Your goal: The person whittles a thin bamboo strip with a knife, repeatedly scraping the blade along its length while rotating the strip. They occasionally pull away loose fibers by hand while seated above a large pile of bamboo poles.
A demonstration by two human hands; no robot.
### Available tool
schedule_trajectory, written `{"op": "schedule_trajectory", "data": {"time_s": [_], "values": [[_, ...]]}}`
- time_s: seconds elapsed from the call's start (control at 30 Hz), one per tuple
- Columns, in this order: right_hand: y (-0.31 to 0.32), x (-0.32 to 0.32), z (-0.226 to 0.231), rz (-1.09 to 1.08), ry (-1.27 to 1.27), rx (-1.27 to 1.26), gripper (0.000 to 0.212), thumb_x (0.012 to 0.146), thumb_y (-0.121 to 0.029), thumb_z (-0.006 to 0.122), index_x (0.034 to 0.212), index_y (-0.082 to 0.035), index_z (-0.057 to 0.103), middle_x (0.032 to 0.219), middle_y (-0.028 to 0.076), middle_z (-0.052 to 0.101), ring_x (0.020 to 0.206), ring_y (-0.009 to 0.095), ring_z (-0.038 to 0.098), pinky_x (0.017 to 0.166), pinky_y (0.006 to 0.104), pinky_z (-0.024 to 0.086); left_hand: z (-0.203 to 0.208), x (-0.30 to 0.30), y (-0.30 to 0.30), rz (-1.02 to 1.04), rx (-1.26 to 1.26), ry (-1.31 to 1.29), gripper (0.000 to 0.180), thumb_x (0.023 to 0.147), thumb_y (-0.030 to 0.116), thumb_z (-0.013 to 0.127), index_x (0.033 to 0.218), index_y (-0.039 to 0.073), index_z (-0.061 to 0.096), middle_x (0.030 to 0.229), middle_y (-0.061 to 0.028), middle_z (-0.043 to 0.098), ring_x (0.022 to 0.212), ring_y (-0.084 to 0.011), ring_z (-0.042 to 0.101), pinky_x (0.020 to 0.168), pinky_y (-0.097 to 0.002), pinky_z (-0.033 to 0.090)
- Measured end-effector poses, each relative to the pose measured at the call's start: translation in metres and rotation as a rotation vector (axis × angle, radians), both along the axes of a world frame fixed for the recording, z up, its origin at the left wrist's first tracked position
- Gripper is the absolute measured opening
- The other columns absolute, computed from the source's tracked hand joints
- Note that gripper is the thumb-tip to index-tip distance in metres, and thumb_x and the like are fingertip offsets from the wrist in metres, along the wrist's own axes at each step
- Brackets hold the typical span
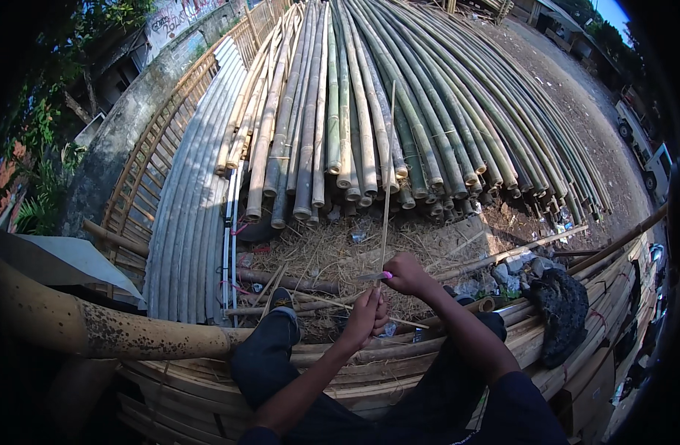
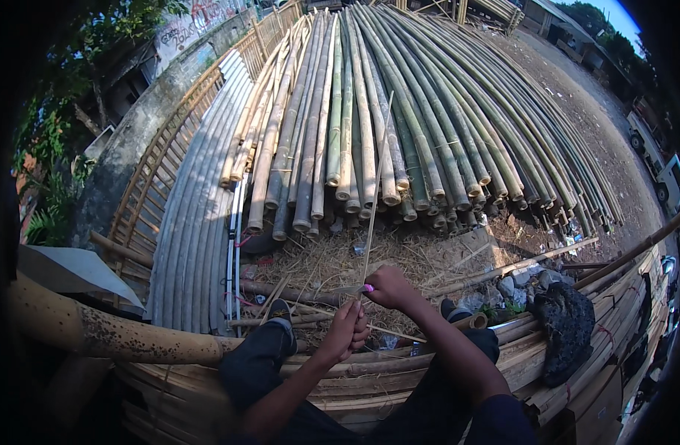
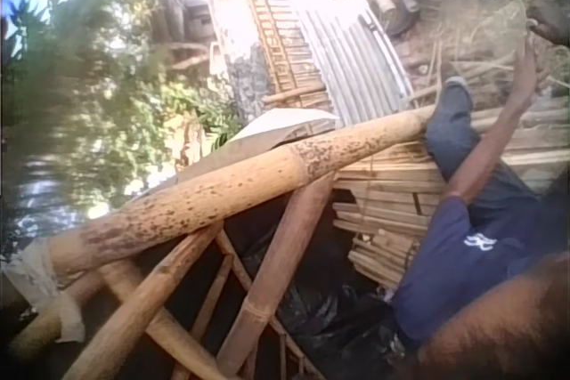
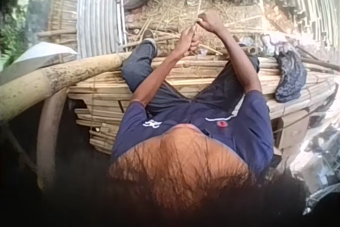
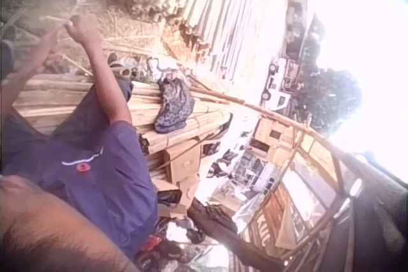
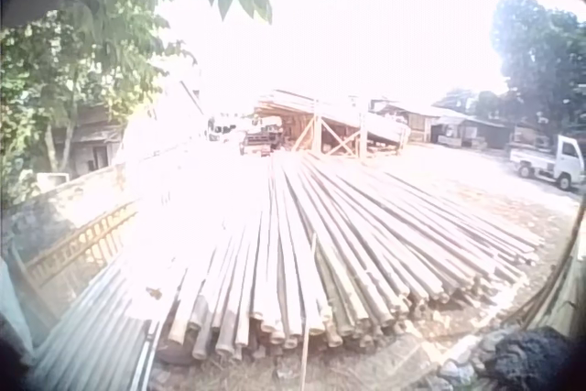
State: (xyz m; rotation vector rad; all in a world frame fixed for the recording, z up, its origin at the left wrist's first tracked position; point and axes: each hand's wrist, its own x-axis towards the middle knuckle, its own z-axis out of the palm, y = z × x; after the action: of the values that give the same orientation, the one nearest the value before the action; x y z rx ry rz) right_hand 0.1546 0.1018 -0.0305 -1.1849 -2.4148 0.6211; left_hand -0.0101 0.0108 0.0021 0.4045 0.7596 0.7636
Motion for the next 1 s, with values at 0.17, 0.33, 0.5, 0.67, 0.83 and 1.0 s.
{"op": "schedule_trajectory", "data": {"time_s": [0.17,0.33,0.5,0.67,0.83,1.0], "values": [[0.029,0.034,-0.004,-0.551,0.110,-0.122,0.032,0.074,-0.030,0.054,0.063,0.000,0.057,0.062,0.023,0.054,0.060,0.041,0.054,0.055,0.0482,0.041,0.014,0.008,-0.017,-0.055,0.034,0.057,0.026,0.100,0.034,0.034,0.086,0.013,0.036,0.057,0.0042,0.025,0.041,-0.0044,0.022,0.034,-0.0202,0.015],[0.054,0.128,0.000,-0.828,0.593,-0.221,0.037,0.084,-0.033,0.053,0.065,-0.002,0.057,0.047,0.006,0.040,0.040,0.019,0.040,0.041,0.0341,0.029,0.022,0.027,-0.040,-0.255,-0.106,-0.246,0.027,0.099,0.035,0.038,0.085,0.013,0.036,0.058,0.0053,0.024,0.042,-0.0030,0.019,0.034,-0.0180,0.014],[0.040,0.083,0.040,-0.411,1.310,-0.717,0.039,0.094,-0.043,0.047,0.095,-0.006,0.058,0.048,-0.008,0.021,0.037,0.005,0.019,0.038,0.0238,0.014,0.013,0.014,-0.011,-0.218,-0.083,-0.229,0.028,0.099,0.037,0.038,0.084,0.013,0.037,0.058,0.0054,0.024,0.042,-0.0029,0.018,0.034,-0.0180,0.014],[0.030,0.044,0.042,-0.385,1.233,-0.828,0.033,0.094,-0.039,0.050,0.091,-0.007,0.057,0.049,-0.011,0.024,0.039,0.004,0.019,0.039,0.0231,0.014,-0.001,0.013,0.002,-0.277,-0.086,-0.294,0.029,0.099,0.038,0.037,0.084,0.013,0.038,0.057,0.0057,0.024,0.042,-0.0034,0.019,0.035,-0.0184,0.015],[0.028,0.027,0.032,-0.399,1.136,-0.796,0.031,0.094,-0.037,0.051,0.077,-0.011,0.050,0.050,-0.009,0.025,0.040,0.003,0.021,0.040,0.0233,0.014,-0.008,0.006,0.013,-0.216,-0.157,-0.333,0.031,0.099,0.039,0.036,0.081,0.014,0.039,0.057,0.0073,0.023,0.043,-0.0026,0.019,0.037,-0.0186,0.016],[0.029,0.040,0.005,-0.501,0.427,-0.289,0.045,0.090,-0.038,0.055,0.065,0.000,0.052,0.048,0.004,0.039,0.040,0.017,0.037,0.042,0.0347,0.027,-0.012,0.003,0.028,-0.146,-0.164,-0.368,0.032,0.098,0.041,0.037,0.076,0.017,0.038,0.057,0.0079,0.022,0.043,-0.0028,0.017,0.037,-0.0193,0.013]]}}
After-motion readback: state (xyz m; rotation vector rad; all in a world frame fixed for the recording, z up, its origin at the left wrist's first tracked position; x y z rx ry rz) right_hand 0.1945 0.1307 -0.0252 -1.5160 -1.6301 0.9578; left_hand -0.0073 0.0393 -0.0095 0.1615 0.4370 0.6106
